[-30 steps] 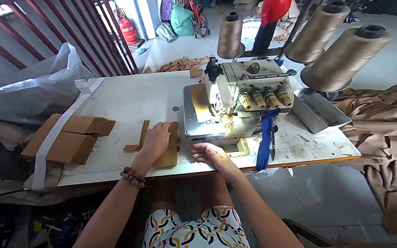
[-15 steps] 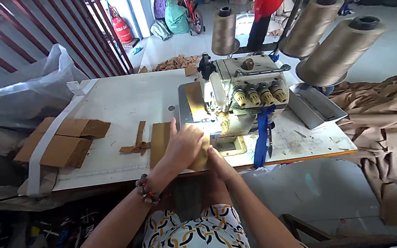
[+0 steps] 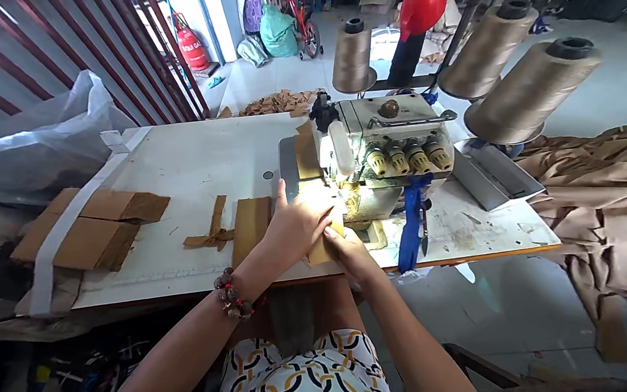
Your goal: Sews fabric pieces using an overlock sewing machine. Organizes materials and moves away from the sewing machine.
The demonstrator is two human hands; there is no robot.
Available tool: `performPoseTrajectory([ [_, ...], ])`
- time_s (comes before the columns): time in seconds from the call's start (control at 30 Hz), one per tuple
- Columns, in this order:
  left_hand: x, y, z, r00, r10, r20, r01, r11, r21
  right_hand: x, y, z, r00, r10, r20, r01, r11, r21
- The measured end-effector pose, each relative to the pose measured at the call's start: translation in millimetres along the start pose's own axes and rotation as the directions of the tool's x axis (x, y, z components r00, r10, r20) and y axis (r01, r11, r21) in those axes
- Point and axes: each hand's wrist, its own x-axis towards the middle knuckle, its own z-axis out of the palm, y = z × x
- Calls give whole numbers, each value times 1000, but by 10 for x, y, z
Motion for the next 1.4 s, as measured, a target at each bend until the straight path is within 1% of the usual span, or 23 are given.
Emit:
performPoseTrajectory([
  [0.07, -1, 3, -37, 999, 26, -48, -25, 999, 28, 48, -16, -28, 998, -8, 61, 6, 999, 41],
  [0.1, 6, -18, -47, 999, 20, -36, -19, 999, 29, 66, -24, -36, 995, -14, 99, 8, 998, 63],
  [0.17, 61, -108, -65, 999, -21, 38, 21, 1000, 4, 95, -17, -64, 984, -29, 175, 18, 998, 60],
  [0.3, 252, -238, -253, 985, -65, 157, 84, 990, -116, 113, 106, -116, 963, -43, 265, 48, 999, -11],
  [0.43, 588, -509, -158, 960, -131, 248, 166, 978, -125, 95, 295, -172, 952, -74, 298, 78, 997, -2],
  [0.5, 587, -597, -122, 957, -139, 255, 173, 978, -116, 75, 303, -189, 956, -83, 282, 83, 996, 11],
  [0.53, 532, -598, -153, 958, -151, 246, 186, 974, -127, 68, 290, -193, 960, -83, 268, 83, 996, 13],
  [0.57, 434, -581, -210, 966, -166, 198, 197, 969, -149, 64, 277, -195, 964, -88, 251, 87, 996, 14],
  [0.63, 155, -665, -269, 968, -236, 87, 247, 958, -147, 53, 273, -179, 970, -102, 221, 102, 995, 11],
  [0.67, -18, -727, -296, 951, -300, 79, 309, 942, -129, 50, 285, -167, 971, -114, 210, 115, 993, 4],
  [0.73, -291, -939, -234, 883, -433, 180, 451, 890, -70, 66, 318, -161, 966, -148, 211, 153, 988, -7],
  [0.77, -399, -1067, -147, 849, -469, 243, 489, 872, -25, 84, 334, -164, 961, -162, 225, 170, 985, -15],
  [0.8, -491, -1170, -53, 833, -480, 275, 496, 868, 13, 103, 347, -167, 955, -171, 241, 181, 983, -21],
  [0.87, -614, -1266, 72, 858, -449, 248, 457, 889, 28, 129, 373, -167, 953, -173, 249, 184, 983, -21],
  [0.93, -689, -1292, 131, 899, -408, 159, 413, 911, 5, 125, 378, -166, 959, -158, 234, 168, 986, -21],
  [1.03, -722, -1167, 159, 940, -324, -110, 317, 945, -80, 79, 302, -103, 977, -112, 181, 133, 985, -110],
  [1.07, -681, -1040, 134, 943, -274, -187, 259, 961, -98, 63, 264, -65, 979, -99, 176, 130, 977, -170],
  [1.1, -625, -866, 96, 950, -218, -225, 200, 974, -104, 51, 246, -38, 977, -94, 193, 137, 964, -227],
  [1.17, -505, -491, 55, 972, -86, -220, 72, 995, -68, 23, 271, 16, 971, -83, 224, 137, 962, -237],
  [1.23, -376, -229, 93, 977, 22, -214, -28, 999, -28, -46, 275, 81, 981, -43, 191, 67, 990, -121],
  [1.3, -280, -109, 145, 978, 49, -204, -55, 998, -24, -114, 242, 107, 996, 26, 81, -27, 999, 18],
  [1.33, -250, -70, 145, 984, 42, -175, -48, 998, -32, -138, 212, 99, 998, 60, 28, -62, 997, 38],
  [1.4, -216, 2, 142, 991, 38, -126, -38, 999, -2, -173, 161, 54, 996, 85, -23, -85, 996, 33],
])
